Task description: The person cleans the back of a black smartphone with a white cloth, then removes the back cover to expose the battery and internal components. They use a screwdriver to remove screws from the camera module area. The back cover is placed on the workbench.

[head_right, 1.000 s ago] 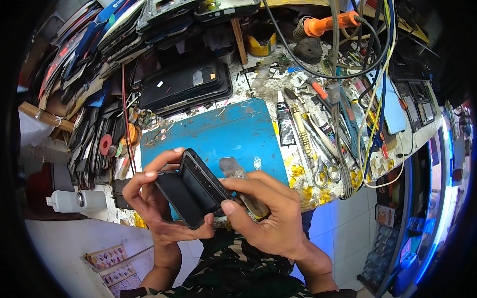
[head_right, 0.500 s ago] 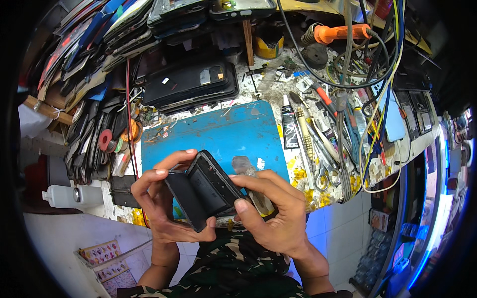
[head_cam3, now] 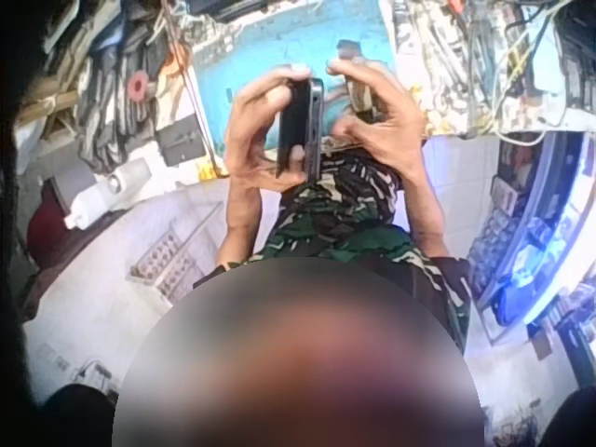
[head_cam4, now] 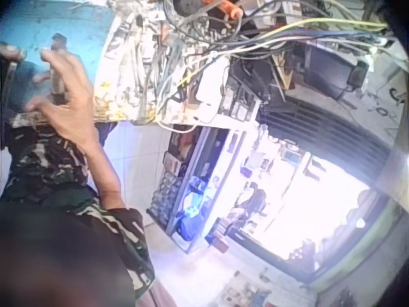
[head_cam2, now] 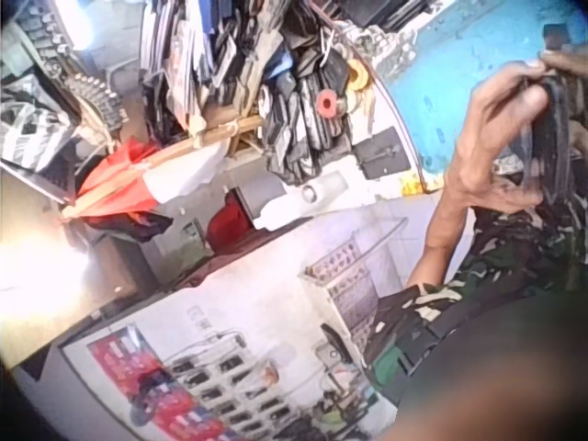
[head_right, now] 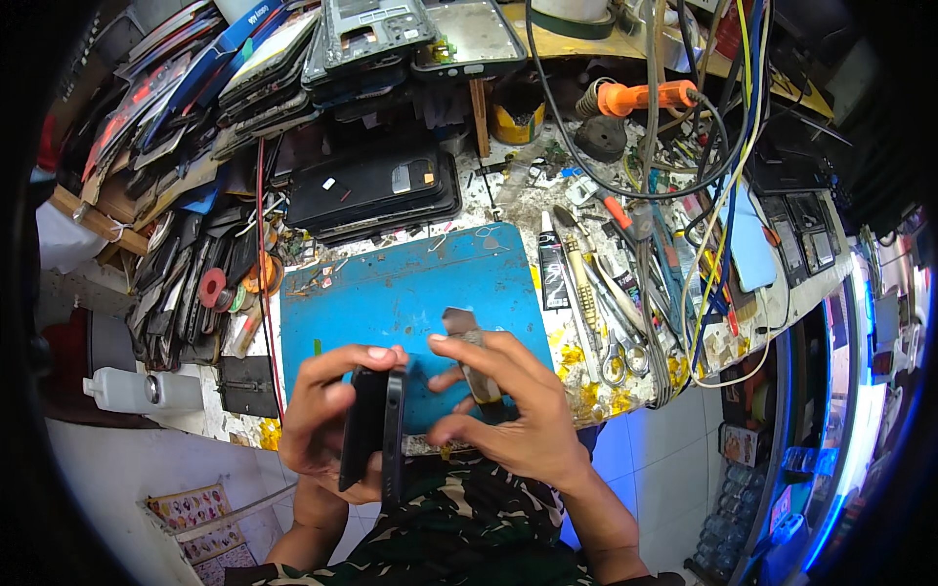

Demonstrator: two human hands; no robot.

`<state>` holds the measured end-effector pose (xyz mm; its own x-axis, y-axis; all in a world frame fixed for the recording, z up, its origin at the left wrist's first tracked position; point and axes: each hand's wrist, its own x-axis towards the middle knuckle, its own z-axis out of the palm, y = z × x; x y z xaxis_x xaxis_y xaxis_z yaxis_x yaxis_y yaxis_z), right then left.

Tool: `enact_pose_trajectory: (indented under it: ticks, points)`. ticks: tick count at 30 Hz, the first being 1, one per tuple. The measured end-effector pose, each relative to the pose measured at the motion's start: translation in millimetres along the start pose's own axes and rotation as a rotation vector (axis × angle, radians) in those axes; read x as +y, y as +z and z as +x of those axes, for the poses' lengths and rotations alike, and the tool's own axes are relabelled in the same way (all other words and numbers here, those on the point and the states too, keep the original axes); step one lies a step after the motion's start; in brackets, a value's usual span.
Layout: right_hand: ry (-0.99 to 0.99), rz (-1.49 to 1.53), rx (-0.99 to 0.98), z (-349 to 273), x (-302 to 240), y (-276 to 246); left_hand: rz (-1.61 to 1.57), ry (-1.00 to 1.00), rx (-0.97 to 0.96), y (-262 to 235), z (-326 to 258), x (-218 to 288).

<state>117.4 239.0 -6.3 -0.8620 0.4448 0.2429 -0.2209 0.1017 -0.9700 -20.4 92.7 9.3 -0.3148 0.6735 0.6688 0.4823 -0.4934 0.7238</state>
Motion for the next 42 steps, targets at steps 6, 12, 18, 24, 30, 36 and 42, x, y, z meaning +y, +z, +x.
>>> enact_pose_trajectory:
  ticks: [6,12,18,24,30,36,42]
  points:
    - [-0.197,-0.283,0.123,-1.3,0.1,10.3,-0.184,-0.244,0.063,-6.4,8.5,28.0]
    - [-0.29,-0.287,0.204,-10.0,9.8,23.1,0.096,-0.387,0.225,-23.8,15.2,51.1]
    - [-0.366,-0.372,0.275,-13.5,21.3,46.2,0.632,-0.287,-0.303,-51.3,38.9,69.5]
    - [-0.428,-0.419,0.259,-10.6,15.8,62.3,0.543,-0.245,-0.728,-105.1,42.5,72.1]
    - [-0.41,-0.512,0.17,-16.0,9.4,69.9,0.666,-0.24,-0.69,-87.7,48.6,86.3]
    - [-0.391,-0.464,0.108,-12.1,7.3,76.1,0.85,-0.149,-0.043,-41.5,16.3,64.5]
    - [-0.332,-0.33,0.004,-15.3,9.0,60.7,0.758,-0.191,0.0,-49.1,9.3,55.9]
